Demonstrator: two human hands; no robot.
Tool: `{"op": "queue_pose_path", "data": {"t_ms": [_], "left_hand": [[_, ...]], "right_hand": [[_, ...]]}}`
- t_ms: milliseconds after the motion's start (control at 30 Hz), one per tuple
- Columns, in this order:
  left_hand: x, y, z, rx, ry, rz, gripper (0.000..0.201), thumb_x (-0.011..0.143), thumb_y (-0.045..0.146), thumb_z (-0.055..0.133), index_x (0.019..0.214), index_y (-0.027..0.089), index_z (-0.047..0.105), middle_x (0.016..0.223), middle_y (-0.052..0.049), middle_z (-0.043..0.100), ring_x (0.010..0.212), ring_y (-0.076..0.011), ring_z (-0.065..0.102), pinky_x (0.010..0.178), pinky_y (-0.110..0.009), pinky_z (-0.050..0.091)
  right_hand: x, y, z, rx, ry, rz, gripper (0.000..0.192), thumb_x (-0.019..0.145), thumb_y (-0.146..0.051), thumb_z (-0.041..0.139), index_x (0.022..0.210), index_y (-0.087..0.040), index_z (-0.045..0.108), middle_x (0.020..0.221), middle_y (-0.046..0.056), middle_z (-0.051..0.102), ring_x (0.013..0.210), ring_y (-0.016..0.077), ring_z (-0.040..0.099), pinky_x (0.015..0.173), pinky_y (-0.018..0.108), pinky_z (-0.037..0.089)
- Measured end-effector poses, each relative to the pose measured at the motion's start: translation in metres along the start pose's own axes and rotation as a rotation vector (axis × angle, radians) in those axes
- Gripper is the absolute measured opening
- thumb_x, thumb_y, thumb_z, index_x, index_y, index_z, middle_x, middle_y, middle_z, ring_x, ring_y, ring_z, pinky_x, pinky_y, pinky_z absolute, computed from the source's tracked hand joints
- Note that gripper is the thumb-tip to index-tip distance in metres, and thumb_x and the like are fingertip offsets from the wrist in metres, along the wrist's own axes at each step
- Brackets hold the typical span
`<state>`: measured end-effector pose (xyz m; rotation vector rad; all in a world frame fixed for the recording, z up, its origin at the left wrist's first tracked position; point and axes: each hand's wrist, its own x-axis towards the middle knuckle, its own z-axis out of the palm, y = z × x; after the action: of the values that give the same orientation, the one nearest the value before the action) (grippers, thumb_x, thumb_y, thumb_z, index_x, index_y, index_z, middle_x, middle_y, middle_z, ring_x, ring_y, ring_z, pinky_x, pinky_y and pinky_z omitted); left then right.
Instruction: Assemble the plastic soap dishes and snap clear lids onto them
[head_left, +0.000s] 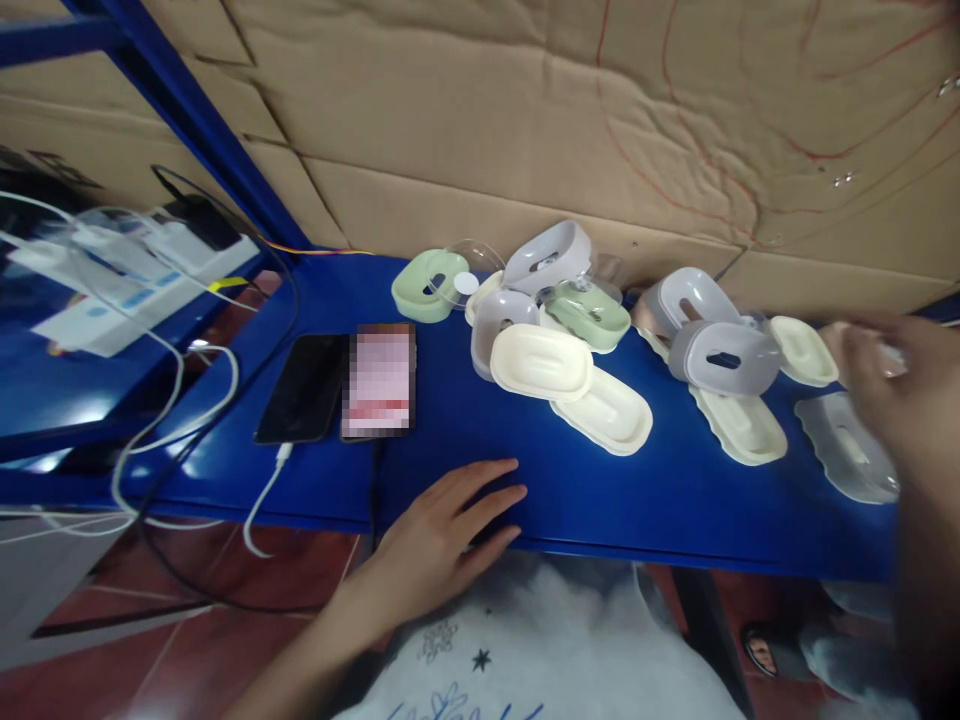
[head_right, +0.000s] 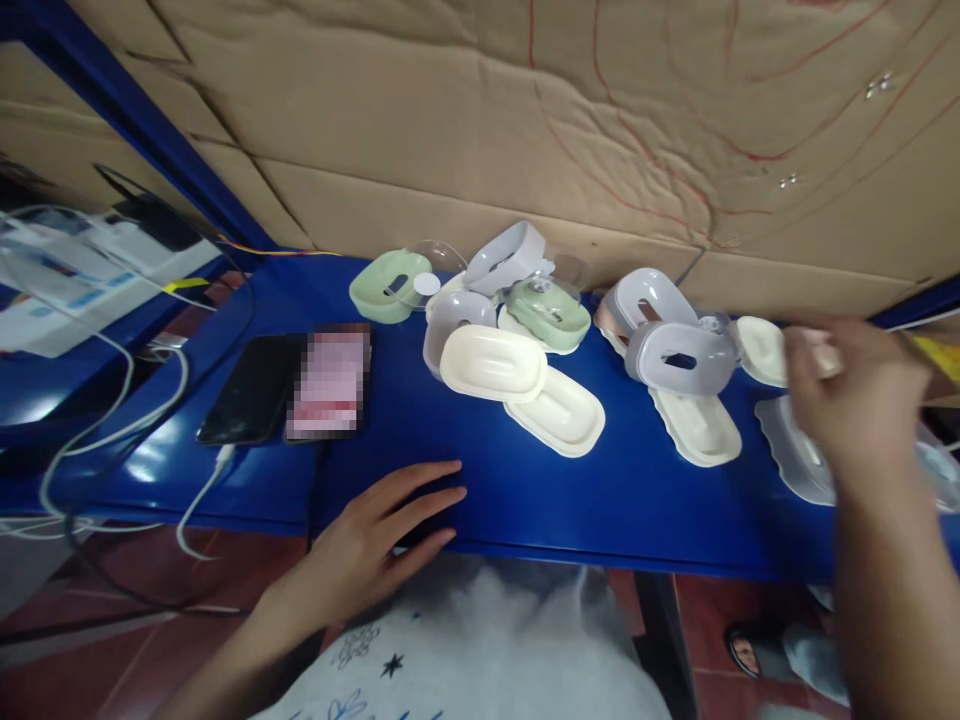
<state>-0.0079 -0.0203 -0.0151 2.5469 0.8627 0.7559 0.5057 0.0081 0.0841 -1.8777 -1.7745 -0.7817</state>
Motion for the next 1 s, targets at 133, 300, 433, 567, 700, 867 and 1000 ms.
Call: {"op": "queue_pose_path", "data": {"t_ms": [133,300,433,567,700,867,1000], "left_hand": [[0.001,0.000,-0.002,0.011,0.007,0.001,0.032,0.109,0.028,0.060,0.140,0.024,0.065,0.149,-0.012,0.065,0.130,-0.0273,0.069,0.107,-0.050,0.065],[-0.001,0.002,-0.002,-0.004,-0.012,-0.023,0.034,0.109,0.030,0.059,0.144,0.025,0.062,0.152,-0.012,0.063,0.133,-0.0265,0.068,0.109,-0.048,0.064],[-0.003,0.010,-0.012,-0.023,-0.046,-0.019,0.039,0.111,0.033,0.057,0.150,0.026,0.058,0.156,-0.011,0.060,0.140,-0.0265,0.064,0.113,-0.047,0.061],[0.009,0.008,-0.040,0.043,-0.109,0.029,0.041,0.112,0.031,0.054,0.153,0.028,0.056,0.155,-0.010,0.061,0.137,-0.0248,0.065,0.114,-0.044,0.060],[0.049,-0.017,-0.062,0.315,-0.017,0.109,0.039,0.111,0.024,0.052,0.149,0.020,0.059,0.151,-0.014,0.064,0.135,-0.0313,0.065,0.112,-0.051,0.058],[0.111,-0.047,-0.057,0.578,-0.043,0.042,0.050,0.108,0.037,0.062,0.149,0.010,0.057,0.151,-0.022,0.062,0.134,-0.0408,0.064,0.106,-0.055,0.057],[0.133,-0.057,-0.041,0.631,-0.054,-0.047,0.047,0.104,0.047,0.068,0.133,0.011,0.066,0.135,-0.021,0.070,0.123,-0.0391,0.067,0.097,-0.049,0.059]], "right_hand": [[-0.023,-0.143,0.005,0.390,-0.229,-0.552,0.042,0.107,-0.032,0.063,0.148,-0.023,0.063,0.133,0.012,0.077,0.124,0.0308,0.072,0.107,0.048,0.055],[-0.025,-0.215,0.033,0.398,-0.301,-0.659,0.041,0.108,-0.035,0.062,0.145,-0.016,0.062,0.136,0.015,0.075,0.124,0.0328,0.069,0.105,0.050,0.054],[-0.023,-0.200,0.026,0.496,-0.249,-0.669,0.013,0.108,-0.026,0.062,0.115,-0.020,0.071,0.107,0.007,0.079,0.104,0.0255,0.073,0.100,0.046,0.053],[-0.038,-0.194,-0.011,0.583,-0.242,-0.706,0.011,0.105,-0.023,0.065,0.114,-0.021,0.072,0.102,0.004,0.079,0.097,0.0213,0.071,0.103,0.045,0.050],[-0.067,-0.211,-0.029,0.630,-0.289,-0.848,0.017,0.105,-0.018,0.063,0.118,-0.020,0.074,0.095,0.003,0.078,0.094,0.0203,0.069,0.102,0.044,0.051],[-0.071,-0.221,-0.003,0.620,-0.337,-0.931,0.026,0.104,-0.013,0.061,0.126,-0.016,0.074,0.094,0.005,0.077,0.093,0.0213,0.070,0.096,0.043,0.055],[-0.053,-0.206,0.020,0.675,-0.409,-0.865,0.031,0.105,-0.015,0.059,0.133,-0.019,0.073,0.110,0.008,0.080,0.109,0.0213,0.073,0.106,0.044,0.055]]}}
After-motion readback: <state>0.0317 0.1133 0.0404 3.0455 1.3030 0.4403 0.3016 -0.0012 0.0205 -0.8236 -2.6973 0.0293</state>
